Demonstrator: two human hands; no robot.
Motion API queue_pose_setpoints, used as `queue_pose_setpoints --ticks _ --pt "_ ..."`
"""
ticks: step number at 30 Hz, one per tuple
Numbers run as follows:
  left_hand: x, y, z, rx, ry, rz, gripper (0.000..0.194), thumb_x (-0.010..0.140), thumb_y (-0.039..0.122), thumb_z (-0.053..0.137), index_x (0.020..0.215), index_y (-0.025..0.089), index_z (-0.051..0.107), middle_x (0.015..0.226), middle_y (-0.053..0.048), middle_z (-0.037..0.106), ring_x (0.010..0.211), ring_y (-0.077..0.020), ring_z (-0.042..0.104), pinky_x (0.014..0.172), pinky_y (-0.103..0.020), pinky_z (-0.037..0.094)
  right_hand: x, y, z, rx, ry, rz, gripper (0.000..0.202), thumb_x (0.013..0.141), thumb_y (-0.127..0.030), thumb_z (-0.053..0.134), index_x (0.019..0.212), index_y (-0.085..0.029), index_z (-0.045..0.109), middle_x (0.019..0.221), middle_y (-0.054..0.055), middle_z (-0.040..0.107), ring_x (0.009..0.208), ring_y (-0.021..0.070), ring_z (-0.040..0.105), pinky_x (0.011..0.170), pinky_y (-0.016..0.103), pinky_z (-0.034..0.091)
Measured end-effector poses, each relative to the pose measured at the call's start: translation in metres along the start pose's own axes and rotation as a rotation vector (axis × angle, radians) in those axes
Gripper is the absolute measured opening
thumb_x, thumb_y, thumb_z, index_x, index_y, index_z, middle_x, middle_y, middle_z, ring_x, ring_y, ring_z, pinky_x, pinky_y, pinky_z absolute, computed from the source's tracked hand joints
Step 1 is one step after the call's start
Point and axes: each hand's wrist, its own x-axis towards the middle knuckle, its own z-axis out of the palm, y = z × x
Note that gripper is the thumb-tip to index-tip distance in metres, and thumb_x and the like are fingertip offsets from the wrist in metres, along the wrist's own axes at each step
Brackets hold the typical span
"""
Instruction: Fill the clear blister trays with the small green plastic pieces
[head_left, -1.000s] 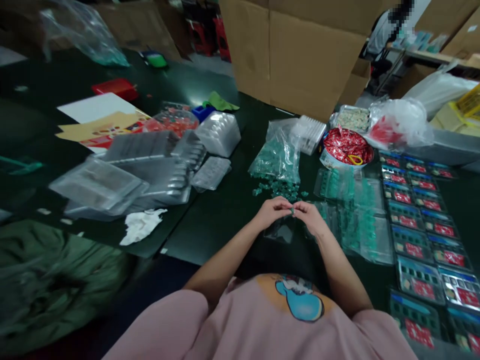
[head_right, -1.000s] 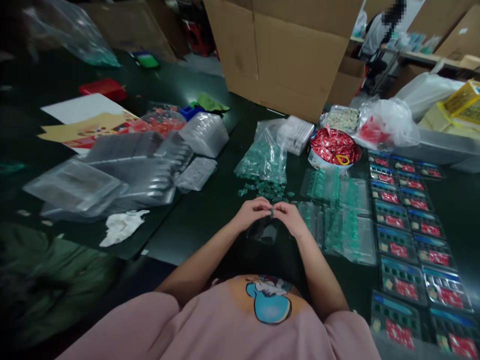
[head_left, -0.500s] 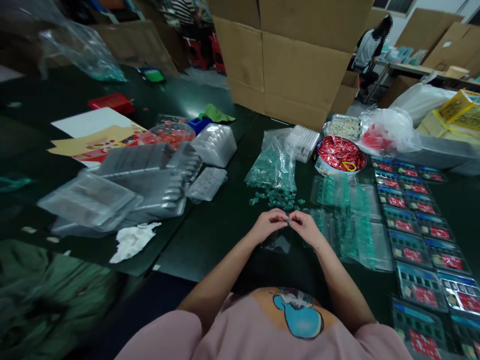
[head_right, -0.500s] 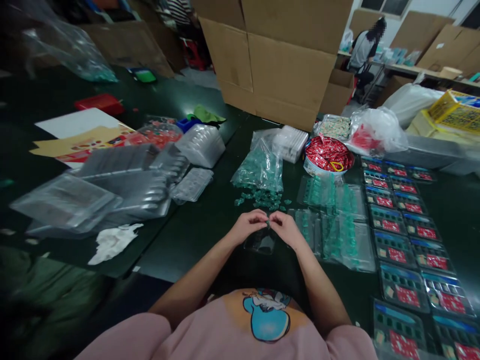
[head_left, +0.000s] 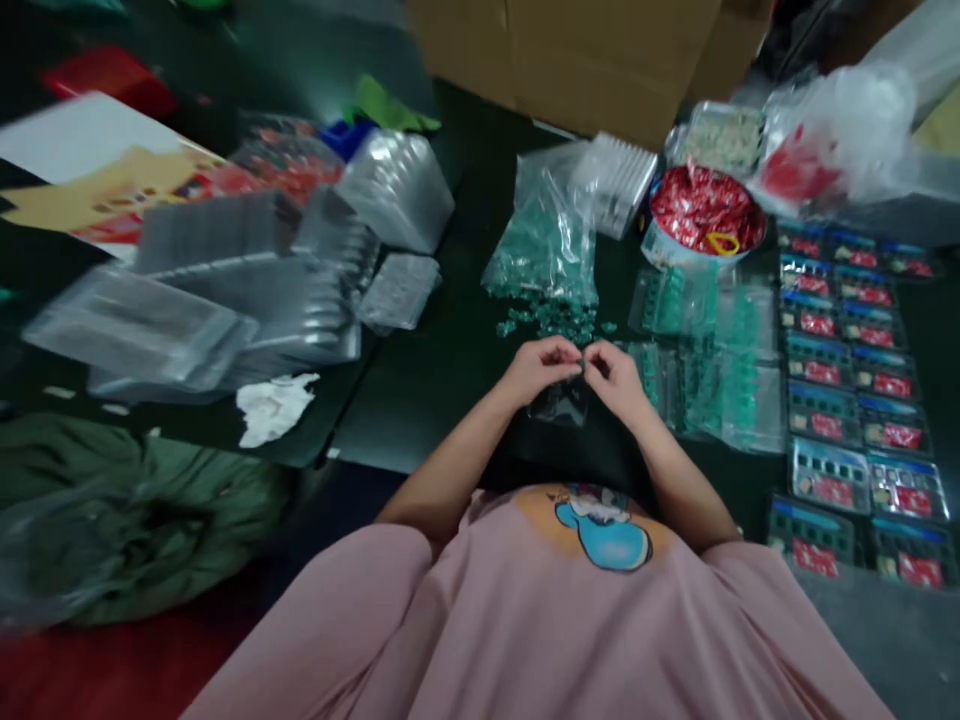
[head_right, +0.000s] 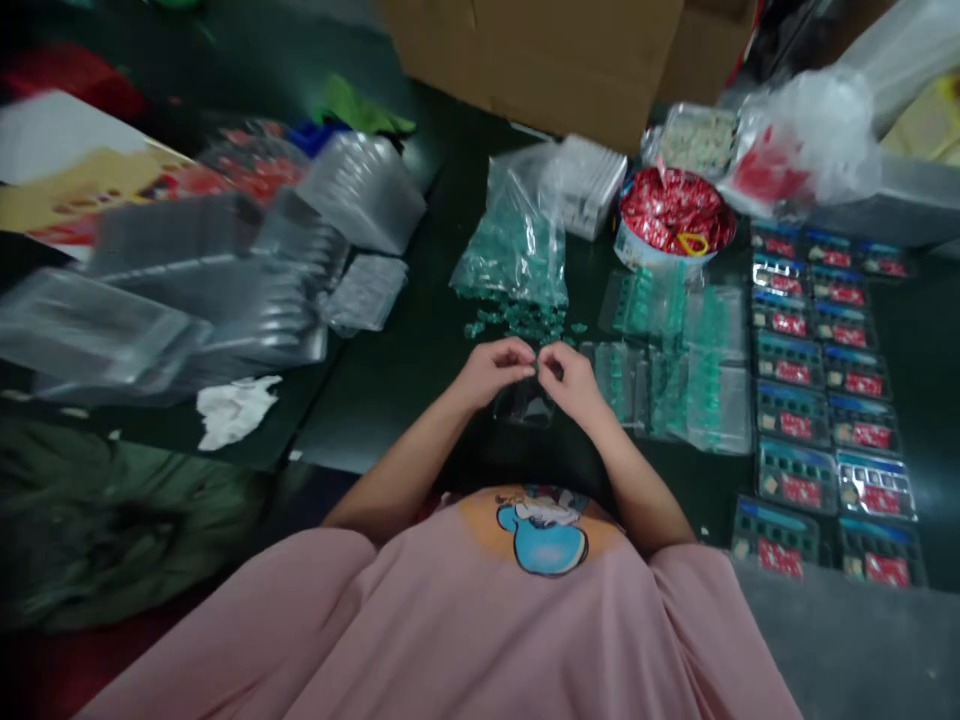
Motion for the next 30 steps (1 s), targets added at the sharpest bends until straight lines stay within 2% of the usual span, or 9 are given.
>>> queue_pose_setpoints --ticks 4,9,17,23,30 --pt "0.006 0.003 -0.001 -0.143 -0.039 -0.051 0.035 0.064 0.039 0.085 0.087 0.015 0.073 0.077 -0.002 0.069 0.069 -0.0126 0.064 0.070 -0.027 0.052 0.004 -0.002 -0.004 0.151 -0.011 0.049 0.008 0.083 -0.028 0.055 0.081 -0.020 0.055 0.078 -0.001 0.057 0.071 0.0123 0.053 0.067 0.026 0.042" --pt "0.013 0.013 -0.002 -0.040 -0.069 -0.027 0.031 0.065 0.036 0.085 0.082 0.014 0.071 0.074 -0.002 0.069 0.069 -0.0137 0.065 0.071 -0.028 0.052 0.009 -0.004 -0.008 0.171 -0.038 0.058 0.013 0.084 -0.032 0.058 0.083 -0.020 0.057 0.079 0.000 0.058 0.072 0.0124 0.055 0.066 0.026 0.043" --pt "0.021 0.020 0.002 0.099 -0.103 0.076 0.024 0.075 0.034 0.077 0.077 0.014 0.065 0.072 0.000 0.062 0.067 -0.0105 0.058 0.064 -0.023 0.045 0.011 -0.003 -0.010 0.156 0.029 0.060 0.018 0.085 -0.038 0.060 0.083 -0.020 0.058 0.076 -0.001 0.059 0.069 0.0115 0.054 0.065 0.026 0.044" --pt "0.023 0.010 0.008 0.021 0.015 0.162 0.027 0.081 0.040 0.071 0.081 0.016 0.058 0.084 -0.001 0.062 0.074 -0.0108 0.058 0.072 -0.024 0.047 0.011 -0.001 -0.008 0.218 0.065 0.053 0.022 0.086 -0.039 0.061 0.099 -0.021 0.063 0.087 0.001 0.063 0.079 0.0132 0.059 0.075 0.028 0.049" --pt "0.023 0.000 0.011 -0.003 0.108 0.184 0.028 0.080 0.040 0.074 0.085 0.018 0.058 0.084 0.000 0.061 0.077 -0.0107 0.058 0.074 -0.024 0.047 0.014 -0.004 -0.001 0.229 0.076 0.093 0.018 0.083 -0.036 0.062 0.093 -0.021 0.057 0.078 -0.002 0.055 0.071 0.0108 0.054 0.068 0.025 0.046"
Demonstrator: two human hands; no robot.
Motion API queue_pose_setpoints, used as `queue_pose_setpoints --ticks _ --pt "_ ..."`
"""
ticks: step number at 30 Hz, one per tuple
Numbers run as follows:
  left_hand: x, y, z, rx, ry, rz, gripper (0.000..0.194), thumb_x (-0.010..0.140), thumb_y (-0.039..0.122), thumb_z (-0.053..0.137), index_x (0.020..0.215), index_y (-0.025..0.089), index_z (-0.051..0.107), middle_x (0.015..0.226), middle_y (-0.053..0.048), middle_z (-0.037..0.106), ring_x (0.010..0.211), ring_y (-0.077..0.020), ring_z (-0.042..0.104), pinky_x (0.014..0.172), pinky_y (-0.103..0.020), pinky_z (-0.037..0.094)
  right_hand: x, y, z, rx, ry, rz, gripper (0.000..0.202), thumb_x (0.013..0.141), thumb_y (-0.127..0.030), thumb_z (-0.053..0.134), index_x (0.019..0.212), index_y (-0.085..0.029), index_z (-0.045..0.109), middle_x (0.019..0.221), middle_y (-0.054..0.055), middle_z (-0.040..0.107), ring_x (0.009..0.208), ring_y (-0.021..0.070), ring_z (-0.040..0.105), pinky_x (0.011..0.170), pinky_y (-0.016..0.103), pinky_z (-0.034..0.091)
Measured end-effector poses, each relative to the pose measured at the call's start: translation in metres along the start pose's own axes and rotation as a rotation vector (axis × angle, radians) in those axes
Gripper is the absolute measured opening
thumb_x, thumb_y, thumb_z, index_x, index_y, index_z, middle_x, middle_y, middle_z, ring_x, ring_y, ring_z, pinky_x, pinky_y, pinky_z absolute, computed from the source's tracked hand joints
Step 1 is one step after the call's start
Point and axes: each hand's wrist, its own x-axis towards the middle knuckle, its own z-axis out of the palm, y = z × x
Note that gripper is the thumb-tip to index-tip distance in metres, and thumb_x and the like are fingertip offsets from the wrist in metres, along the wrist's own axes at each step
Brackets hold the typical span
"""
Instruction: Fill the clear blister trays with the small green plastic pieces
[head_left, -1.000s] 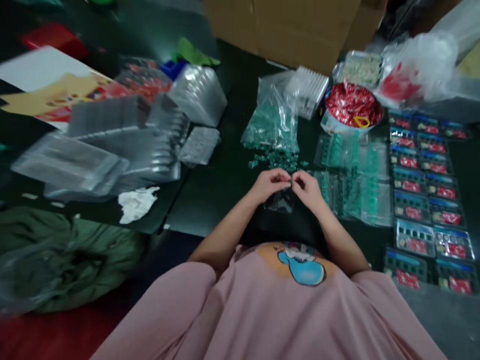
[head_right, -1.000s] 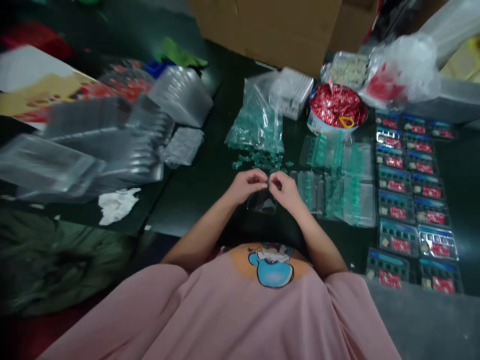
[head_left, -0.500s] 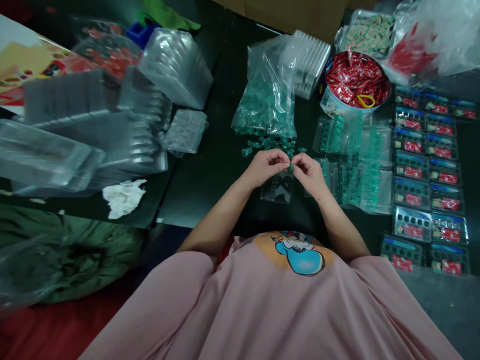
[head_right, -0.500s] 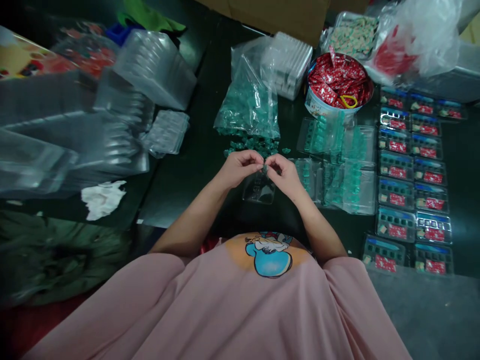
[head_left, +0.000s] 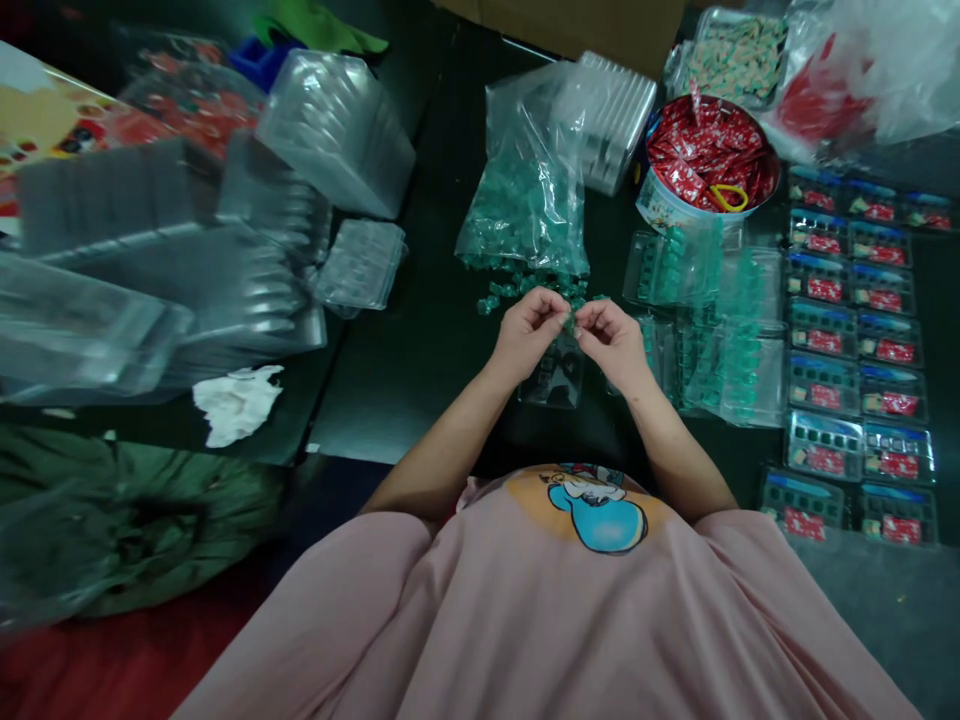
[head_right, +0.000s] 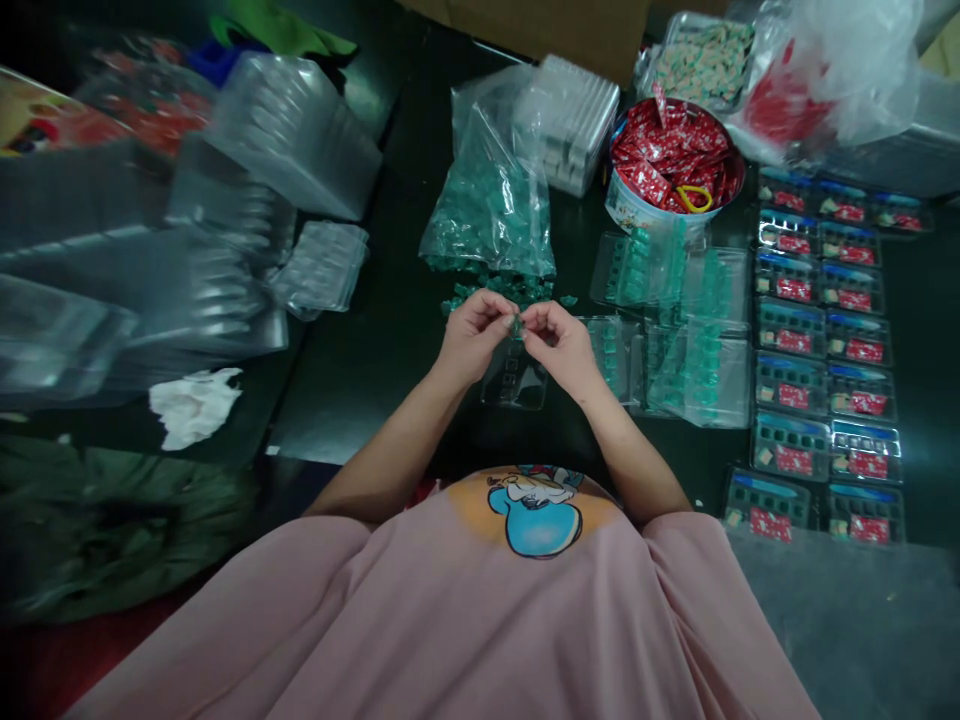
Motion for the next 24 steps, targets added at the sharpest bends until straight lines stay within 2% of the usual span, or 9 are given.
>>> queue_pose_setpoints --ticks 6,11,16,24 --pt "-0.002 0.005 -0.005 -0.113 -0.057 -0.031 0.034 0.073 0.038 0.081 0.088 0.019 0.057 0.083 0.001 0.063 0.078 -0.0107 0.062 0.076 -0.025 0.050 0.000 -0.004 -0.001 -0.057 0.026 -0.037 0.009 0.082 -0.027 0.058 0.089 -0.022 0.055 0.079 -0.003 0.054 0.069 0.0097 0.051 0.066 0.024 0.044" --pt "-0.009 0.019 -0.011 0.022 -0.089 0.020 0.028 0.074 0.033 0.079 0.086 0.017 0.059 0.083 0.001 0.064 0.078 -0.0108 0.062 0.073 -0.024 0.050 -0.001 -0.008 -0.003 -0.108 -0.066 -0.125 0.007 0.082 -0.023 0.056 0.089 -0.021 0.056 0.082 -0.001 0.057 0.072 0.0113 0.054 0.068 0.025 0.046" --pt "-0.014 0.030 -0.010 0.099 -0.065 0.064 0.021 0.075 0.024 0.076 0.085 0.018 0.059 0.083 0.001 0.062 0.079 -0.0113 0.060 0.076 -0.026 0.048 -0.001 -0.015 -0.003 -0.304 -0.050 -0.273 0.006 0.081 -0.018 0.056 0.084 -0.022 0.057 0.082 0.001 0.058 0.076 0.0142 0.054 0.074 0.029 0.047" --pt "-0.012 0.018 -0.005 0.022 0.013 0.094 0.019 0.076 0.019 0.073 0.087 0.019 0.058 0.081 0.002 0.060 0.074 -0.0091 0.057 0.071 -0.023 0.045 -0.006 -0.022 0.001 -0.299 0.030 -0.331 0.007 0.083 -0.016 0.056 0.084 -0.023 0.058 0.079 0.001 0.058 0.072 0.0143 0.054 0.071 0.031 0.048"
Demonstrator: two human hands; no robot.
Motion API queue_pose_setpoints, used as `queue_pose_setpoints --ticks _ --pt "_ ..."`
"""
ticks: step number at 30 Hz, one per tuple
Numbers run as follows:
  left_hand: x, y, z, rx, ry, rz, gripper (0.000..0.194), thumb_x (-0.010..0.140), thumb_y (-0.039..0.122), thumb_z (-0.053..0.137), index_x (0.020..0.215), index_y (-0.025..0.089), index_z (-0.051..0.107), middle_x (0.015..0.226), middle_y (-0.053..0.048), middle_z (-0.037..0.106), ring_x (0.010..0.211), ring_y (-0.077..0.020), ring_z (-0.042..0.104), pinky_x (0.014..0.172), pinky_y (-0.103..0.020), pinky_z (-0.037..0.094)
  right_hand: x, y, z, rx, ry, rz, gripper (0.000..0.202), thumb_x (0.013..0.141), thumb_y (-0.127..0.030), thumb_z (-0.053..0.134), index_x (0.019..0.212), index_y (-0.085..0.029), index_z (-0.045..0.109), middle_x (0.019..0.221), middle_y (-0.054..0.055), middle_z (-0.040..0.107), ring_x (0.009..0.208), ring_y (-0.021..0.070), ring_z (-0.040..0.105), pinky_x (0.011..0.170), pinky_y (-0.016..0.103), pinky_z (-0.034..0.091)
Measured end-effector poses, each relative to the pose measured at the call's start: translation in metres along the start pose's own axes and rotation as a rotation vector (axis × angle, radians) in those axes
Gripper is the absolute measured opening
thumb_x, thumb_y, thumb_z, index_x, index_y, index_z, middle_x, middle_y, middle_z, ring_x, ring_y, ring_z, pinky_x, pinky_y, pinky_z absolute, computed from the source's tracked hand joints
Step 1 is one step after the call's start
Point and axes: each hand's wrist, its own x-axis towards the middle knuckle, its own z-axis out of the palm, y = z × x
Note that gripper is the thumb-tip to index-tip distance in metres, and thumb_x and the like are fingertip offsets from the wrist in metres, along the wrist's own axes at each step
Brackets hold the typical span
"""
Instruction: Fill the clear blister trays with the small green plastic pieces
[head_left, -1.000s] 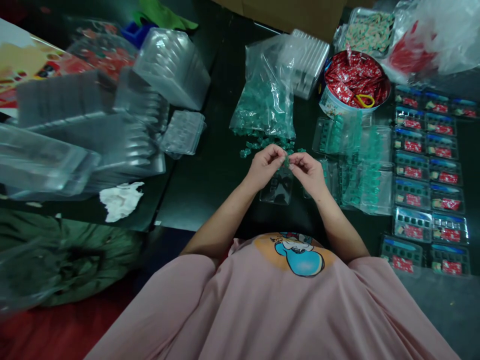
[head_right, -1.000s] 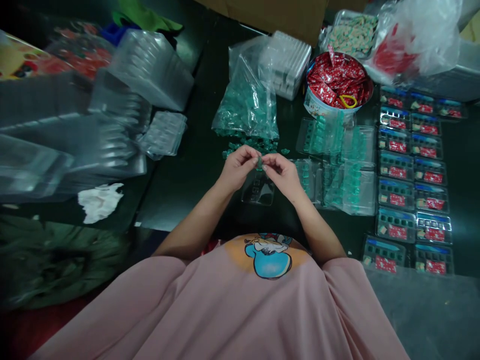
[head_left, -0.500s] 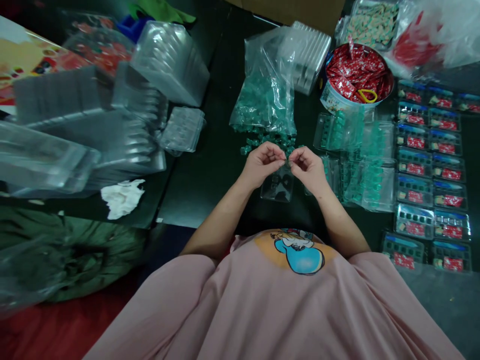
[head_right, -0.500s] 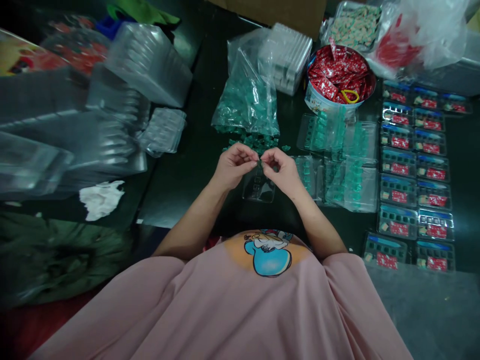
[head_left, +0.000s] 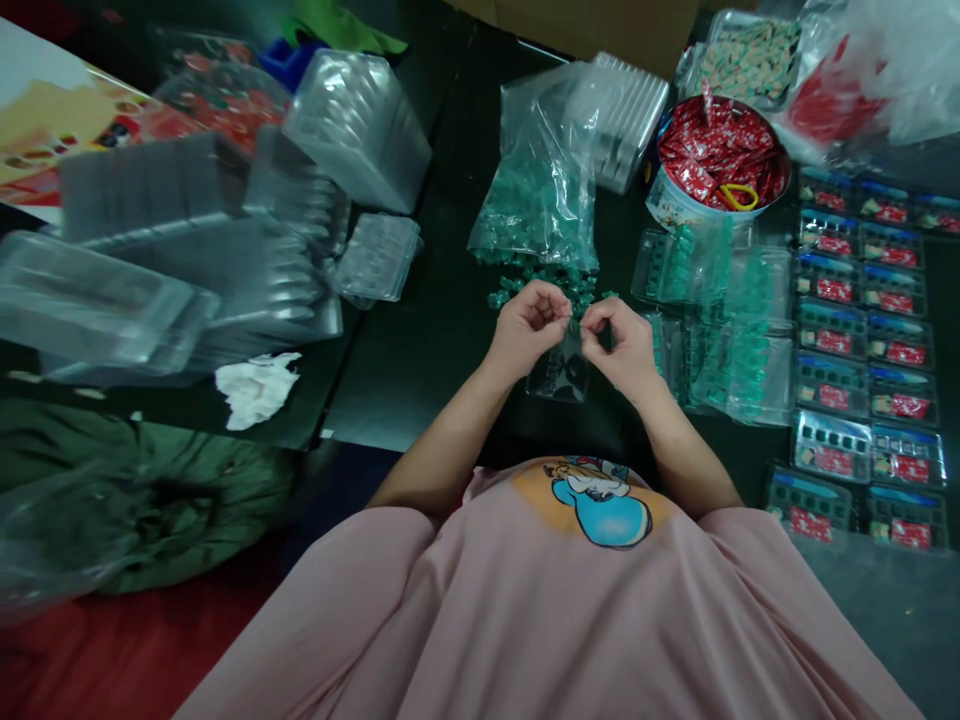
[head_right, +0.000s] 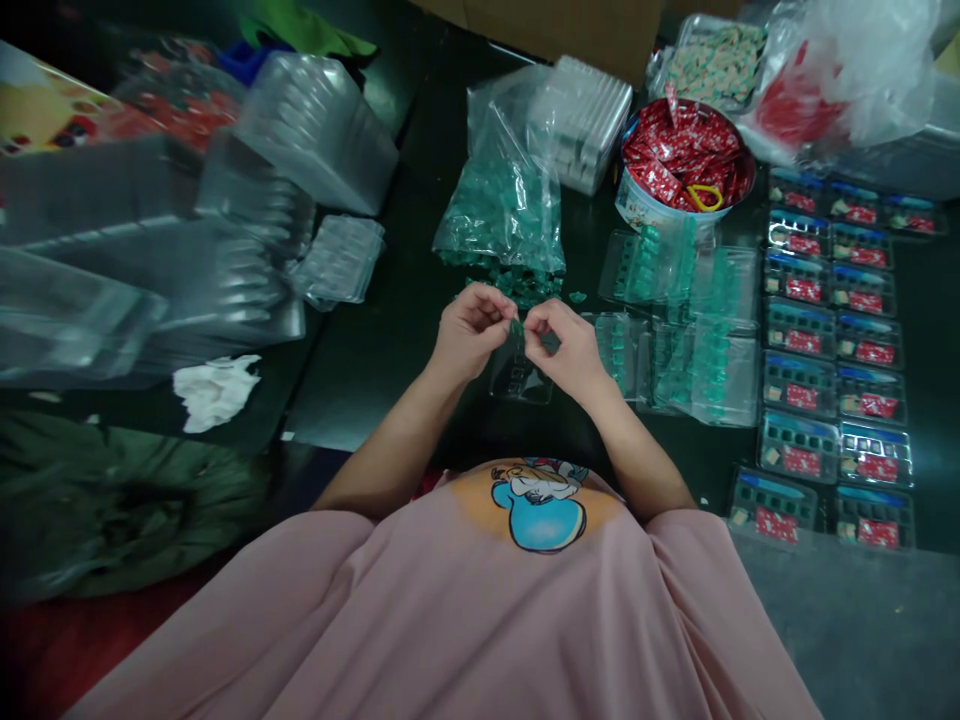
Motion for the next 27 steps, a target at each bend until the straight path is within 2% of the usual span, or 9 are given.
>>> queue_pose_setpoints --ticks 4,11,21,27 --pt "-0.001 -0.002 0.001 -0.042 0.022 0.025 0.021 0.075 0.022 0.076 0.086 0.019 0.058 0.080 0.002 0.060 0.074 -0.0089 0.057 0.071 -0.023 0.046 -0.001 -0.001 -0.001 0.056 -0.001 -0.008 0.008 0.088 -0.022 0.058 0.092 -0.022 0.064 0.084 0.002 0.062 0.074 0.0144 0.057 0.069 0.030 0.048" --pt "-0.004 0.006 0.002 -0.034 0.014 0.074 0.021 0.076 0.026 0.077 0.085 0.020 0.059 0.081 0.002 0.061 0.075 -0.0097 0.059 0.072 -0.024 0.047 0.000 0.000 -0.003 0.063 -0.032 0.060 0.011 0.088 -0.033 0.064 0.091 -0.022 0.068 0.084 0.002 0.064 0.076 0.0153 0.058 0.067 0.030 0.049" --pt "-0.008 0.005 0.001 0.004 0.034 0.060 0.017 0.078 0.025 0.076 0.085 0.019 0.061 0.082 0.000 0.064 0.076 -0.0106 0.061 0.072 -0.025 0.048 0.003 -0.001 -0.004 0.028 -0.058 -0.013 0.011 0.090 -0.029 0.062 0.085 -0.021 0.066 0.083 0.002 0.064 0.074 0.0145 0.057 0.067 0.030 0.047" --pt "-0.004 0.002 0.003 0.012 0.086 0.130 0.014 0.080 0.024 0.073 0.089 0.021 0.063 0.086 0.000 0.064 0.078 -0.0104 0.061 0.073 -0.024 0.049 0.004 -0.004 0.004 0.006 0.075 -0.046 0.007 0.091 -0.024 0.061 0.086 -0.021 0.065 0.084 0.003 0.064 0.079 0.0152 0.059 0.070 0.030 0.048"
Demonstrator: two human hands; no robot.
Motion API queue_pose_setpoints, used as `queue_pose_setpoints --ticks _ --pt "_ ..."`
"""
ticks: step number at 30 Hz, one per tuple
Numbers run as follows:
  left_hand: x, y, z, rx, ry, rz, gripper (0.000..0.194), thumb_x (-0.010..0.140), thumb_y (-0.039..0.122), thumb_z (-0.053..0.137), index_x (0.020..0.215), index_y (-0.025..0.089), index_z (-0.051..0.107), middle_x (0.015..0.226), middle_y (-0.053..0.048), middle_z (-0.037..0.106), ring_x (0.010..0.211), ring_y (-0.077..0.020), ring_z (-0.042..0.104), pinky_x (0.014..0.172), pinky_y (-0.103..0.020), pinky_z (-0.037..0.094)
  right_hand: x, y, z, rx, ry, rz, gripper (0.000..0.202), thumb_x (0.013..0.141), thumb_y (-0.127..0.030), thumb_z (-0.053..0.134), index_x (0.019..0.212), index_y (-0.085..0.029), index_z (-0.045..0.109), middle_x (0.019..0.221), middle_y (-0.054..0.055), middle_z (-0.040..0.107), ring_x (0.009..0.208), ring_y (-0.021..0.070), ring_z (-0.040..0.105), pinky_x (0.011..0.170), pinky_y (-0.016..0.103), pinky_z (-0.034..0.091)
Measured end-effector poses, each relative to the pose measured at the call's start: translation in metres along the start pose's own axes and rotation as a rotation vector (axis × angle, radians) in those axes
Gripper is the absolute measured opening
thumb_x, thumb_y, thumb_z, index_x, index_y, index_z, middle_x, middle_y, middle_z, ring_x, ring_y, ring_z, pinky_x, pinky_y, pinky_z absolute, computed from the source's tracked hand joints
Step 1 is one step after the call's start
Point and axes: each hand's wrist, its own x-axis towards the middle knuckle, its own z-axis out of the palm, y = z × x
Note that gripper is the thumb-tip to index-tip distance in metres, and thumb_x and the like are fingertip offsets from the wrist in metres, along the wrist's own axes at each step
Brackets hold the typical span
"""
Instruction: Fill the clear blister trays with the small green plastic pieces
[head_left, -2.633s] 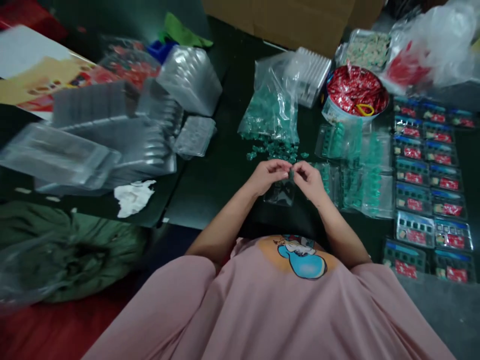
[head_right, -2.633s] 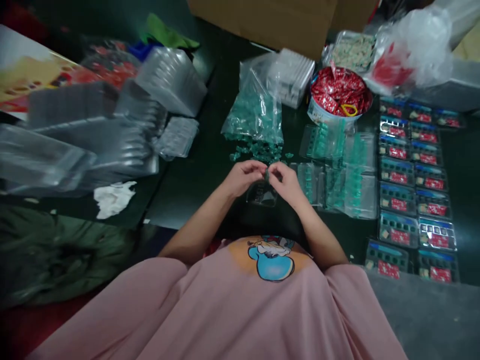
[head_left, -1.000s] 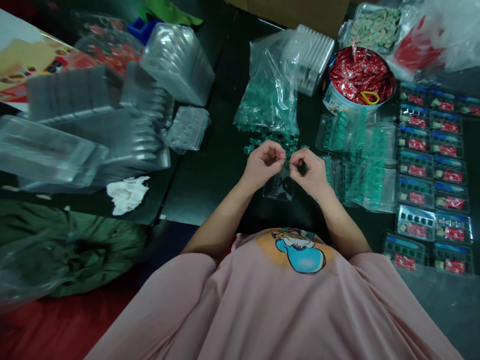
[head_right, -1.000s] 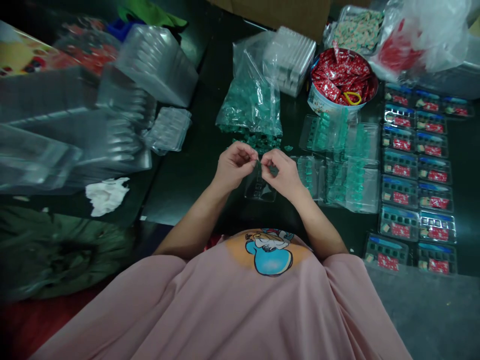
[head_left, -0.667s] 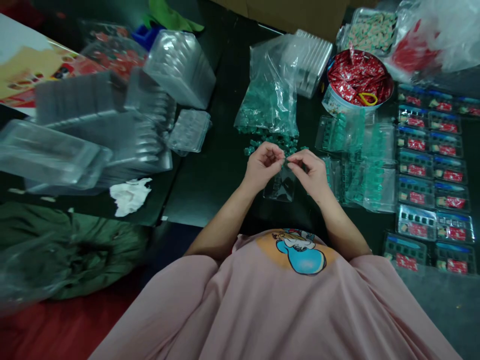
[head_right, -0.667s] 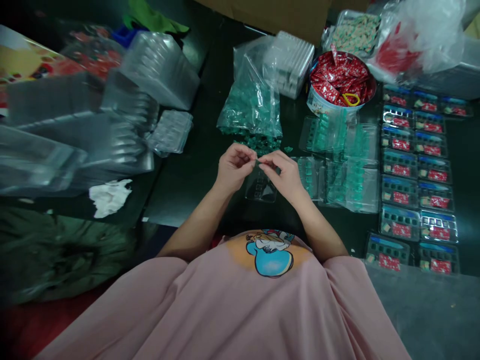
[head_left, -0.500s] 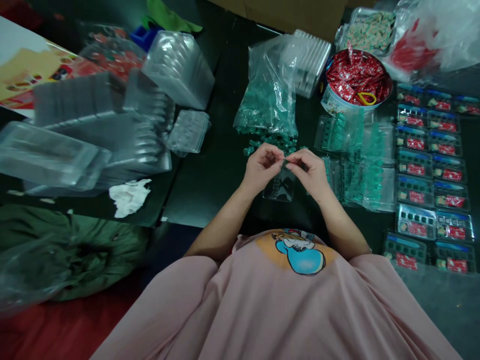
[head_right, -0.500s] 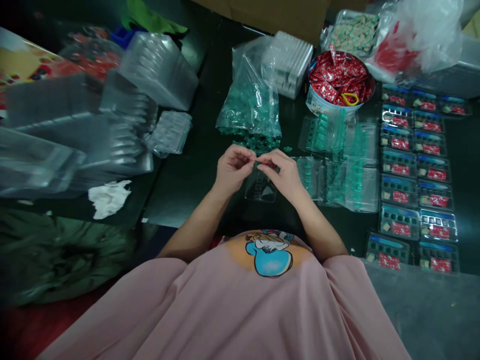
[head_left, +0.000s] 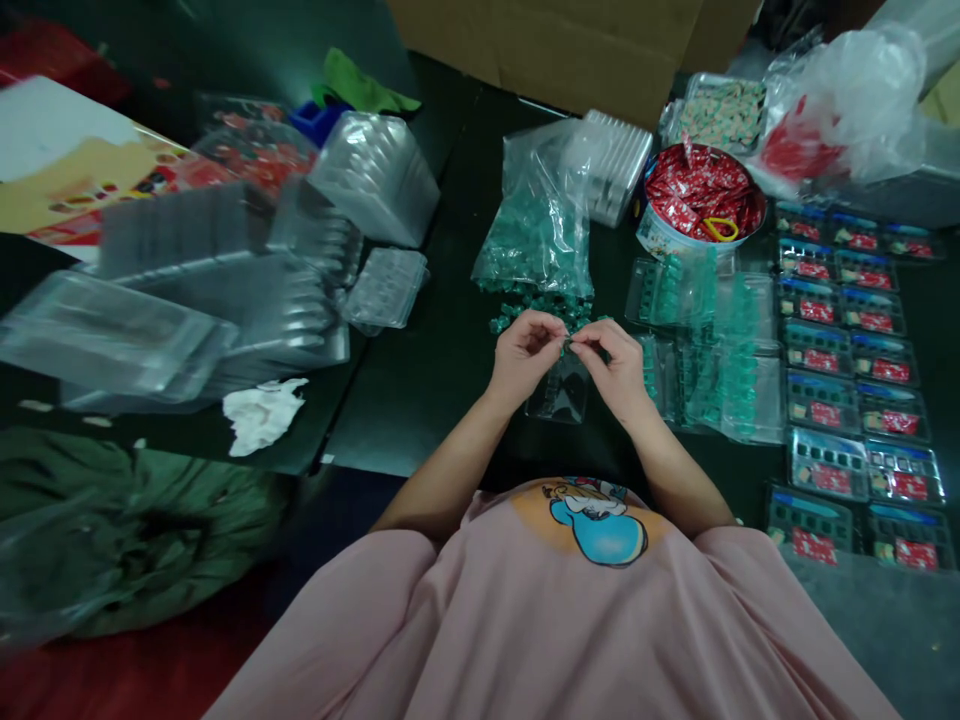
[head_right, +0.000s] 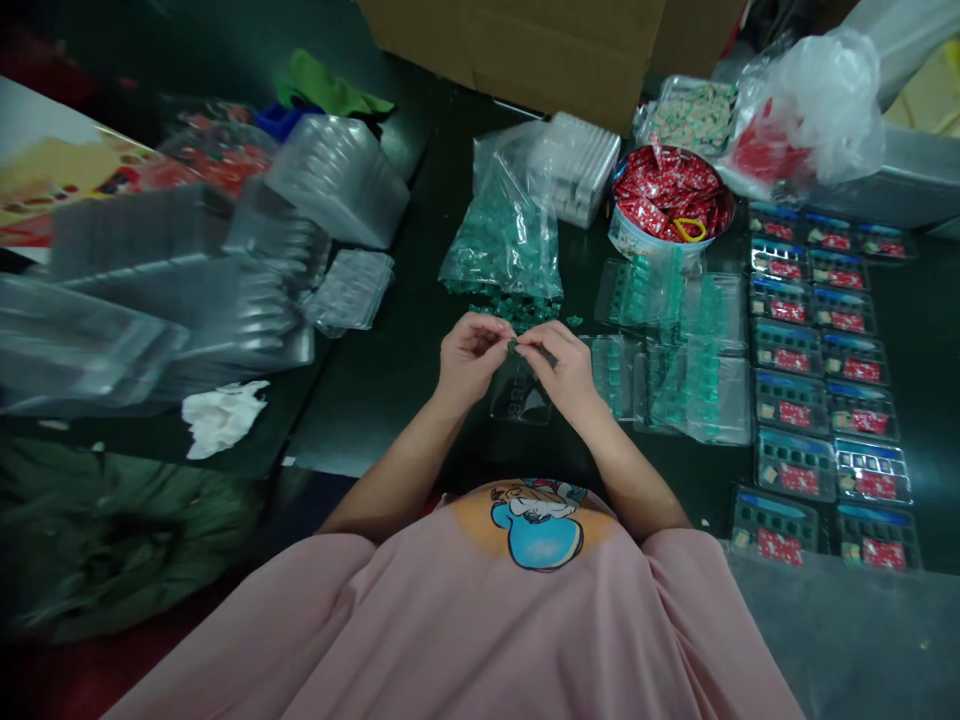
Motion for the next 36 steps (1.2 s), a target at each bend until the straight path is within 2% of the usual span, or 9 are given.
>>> queue_pose_setpoints --ticks 4,7,11,14,21,25,28,31,36 --pt "0.001 -0.003 0.003 -0.002 0.049 -0.001 0.015 0.079 0.026 0.074 0.088 0.021 0.063 0.086 0.000 0.064 0.078 -0.0107 0.061 0.073 -0.024 0.049 0.002 0.000 0.002 -0.043 -0.004 -0.041 0.008 0.092 -0.023 0.057 0.086 -0.022 0.062 0.086 0.003 0.063 0.082 0.0167 0.059 0.073 0.032 0.048" --pt "0.001 -0.006 0.003 0.005 0.073 -0.017 0.017 0.078 0.027 0.075 0.088 0.021 0.063 0.086 -0.001 0.065 0.077 -0.0110 0.061 0.071 -0.024 0.049 0.004 0.001 0.003 -0.080 -0.055 -0.058 0.010 0.094 -0.022 0.052 0.086 -0.022 0.058 0.086 0.004 0.059 0.084 0.0180 0.056 0.076 0.034 0.047" --pt "0.002 -0.007 0.000 0.025 0.054 -0.042 0.017 0.078 0.024 0.074 0.090 0.020 0.063 0.084 0.000 0.064 0.075 -0.0103 0.060 0.069 -0.023 0.049 0.004 0.003 0.005 -0.101 -0.133 -0.066 0.011 0.095 -0.021 0.044 0.086 -0.022 0.050 0.090 0.007 0.054 0.090 0.0207 0.052 0.081 0.038 0.046" --pt "0.003 -0.010 0.000 0.008 0.046 -0.074 0.019 0.076 0.020 0.073 0.093 0.021 0.063 0.083 0.001 0.062 0.075 -0.0099 0.059 0.069 -0.022 0.048 0.000 0.005 0.006 -0.083 -0.143 -0.063 0.010 0.095 -0.020 0.041 0.087 -0.022 0.046 0.093 0.008 0.051 0.092 0.0212 0.051 0.083 0.039 0.045" --pt "0.002 -0.020 0.005 -0.118 0.093 -0.167 0.025 0.072 0.016 0.069 0.096 0.021 0.062 0.079 0.003 0.058 0.075 -0.0100 0.060 0.076 -0.025 0.049 -0.011 0.012 0.008 -0.066 -0.102 -0.029 0.011 0.096 -0.022 0.039 0.087 -0.022 0.045 0.091 0.007 0.051 0.090 0.0199 0.051 0.080 0.037 0.044" --pt "0.001 -0.016 0.013 -0.257 0.127 -0.181 0.029 0.070 0.015 0.069 0.097 0.023 0.060 0.075 0.005 0.054 0.077 -0.0106 0.061 0.084 -0.028 0.049 -0.011 0.010 0.009 -0.072 -0.008 -0.024 0.009 0.095 -0.022 0.042 0.087 -0.022 0.047 0.094 0.007 0.055 0.093 0.0201 0.054 0.081 0.037 0.044" --pt "-0.001 -0.014 0.018 -0.291 0.160 -0.215 0.033 0.067 0.014 0.069 0.097 0.023 0.060 0.075 0.005 0.053 0.074 -0.0092 0.058 0.080 -0.026 0.049 -0.011 0.008 0.010 -0.035 0.027 -0.042 0.008 0.092 -0.022 0.049 0.085 -0.023 0.051 0.090 0.005 0.059 0.089 0.0188 0.057 0.078 0.034 0.045" --pt "-0.003 -0.015 0.019 -0.287 0.177 -0.238 0.033 0.066 0.014 0.068 0.097 0.024 0.061 0.076 0.004 0.052 0.070 -0.0081 0.054 0.075 -0.023 0.047 -0.015 0.010 0.012 0.064 0.005 0.041 0.002 0.090 -0.024 0.055 0.088 -0.023 0.054 0.087 0.002 0.060 0.076 0.0151 0.056 0.070 0.030 0.044" --pt "-0.004 -0.015 0.017 -0.308 0.183 -0.257 0.026 0.067 0.013 0.068 0.091 0.022 0.063 0.074 0.004 0.051 0.067 -0.0070 0.051 0.068 -0.020 0.044 -0.016 0.016 0.018 0.338 -0.028 0.323 0.017 0.084 -0.033 0.062 0.090 -0.024 0.049 0.084 -0.002 0.057 0.068 0.0113 0.053 0.064 0.026 0.044"
